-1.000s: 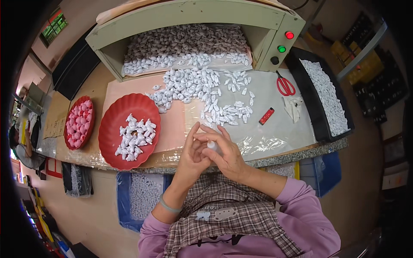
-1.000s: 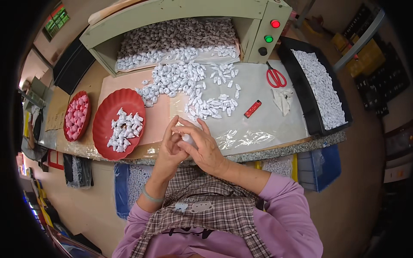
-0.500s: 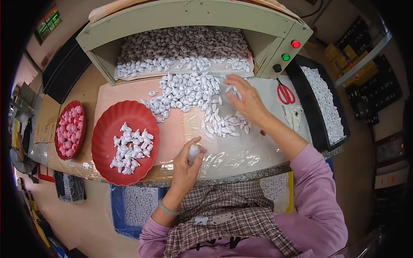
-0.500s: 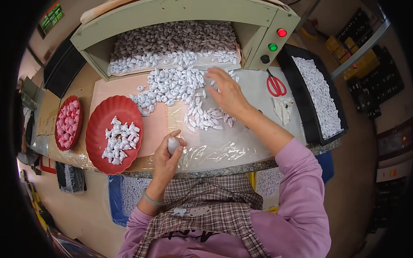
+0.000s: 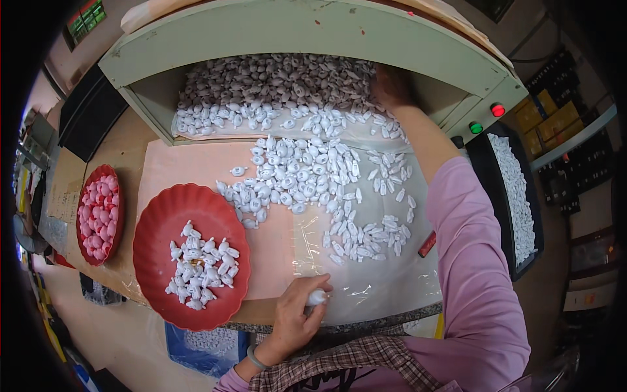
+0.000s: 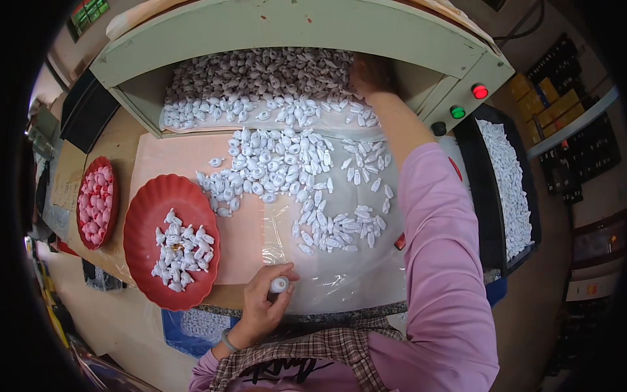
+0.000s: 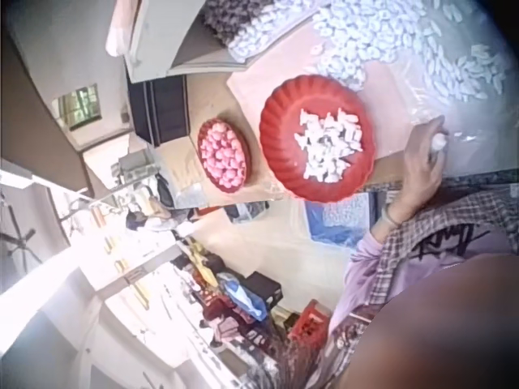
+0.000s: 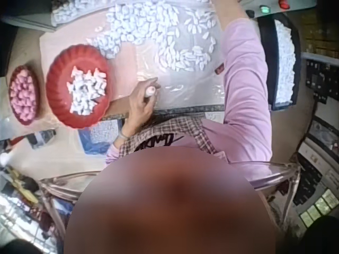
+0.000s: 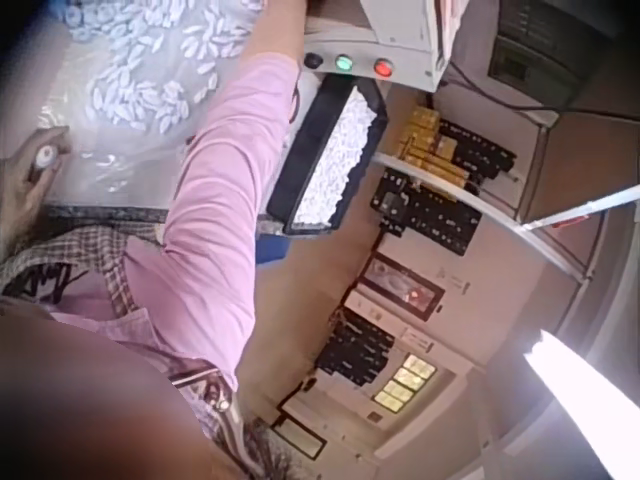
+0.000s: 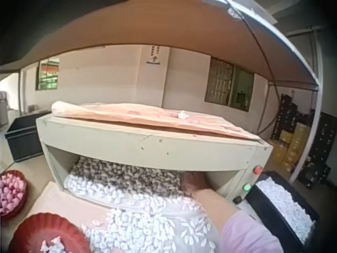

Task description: The person assembles small white plastic components by applying glue from a squeeze bottle and joining the pieces together by hand.

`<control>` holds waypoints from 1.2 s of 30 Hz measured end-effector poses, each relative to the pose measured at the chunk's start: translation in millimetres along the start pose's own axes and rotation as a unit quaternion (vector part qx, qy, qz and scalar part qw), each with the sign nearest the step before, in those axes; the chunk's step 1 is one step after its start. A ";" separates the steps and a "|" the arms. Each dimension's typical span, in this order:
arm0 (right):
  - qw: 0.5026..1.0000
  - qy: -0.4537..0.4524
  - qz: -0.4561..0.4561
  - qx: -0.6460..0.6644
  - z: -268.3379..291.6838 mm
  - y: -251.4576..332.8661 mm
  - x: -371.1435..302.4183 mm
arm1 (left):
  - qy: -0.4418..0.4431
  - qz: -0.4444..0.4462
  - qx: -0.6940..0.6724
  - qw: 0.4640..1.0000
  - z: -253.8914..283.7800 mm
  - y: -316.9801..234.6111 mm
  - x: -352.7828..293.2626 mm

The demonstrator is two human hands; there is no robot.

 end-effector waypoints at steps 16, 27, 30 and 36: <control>0.992 0.109 0.005 0.071 26.5 16.2 -13.6 | -0.001 -0.025 0.006 1.000 -1.2 -1.2 2.4; 0.972 0.123 0.063 0.191 155.6 103.5 -97.7 | -0.004 -0.021 -0.001 1.000 -1.1 -1.7 -1.8; 0.916 0.260 0.043 0.302 156.8 109.2 -111.4 | -0.007 -0.028 0.005 1.000 0.2 -1.1 -3.1; 0.949 0.155 -0.071 0.266 126.4 60.0 -85.9 | 0.001 -0.037 0.016 0.999 -3.2 -3.9 -1.5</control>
Point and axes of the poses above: each hand's wrist, its own x-axis towards the middle knuckle, its own z-axis out of the back of the hand, y = z × x, the point moved 8 cm from there along x, towards the middle knuckle, and after that the axes turned 1 degree about -y, right-handed, at the moved point
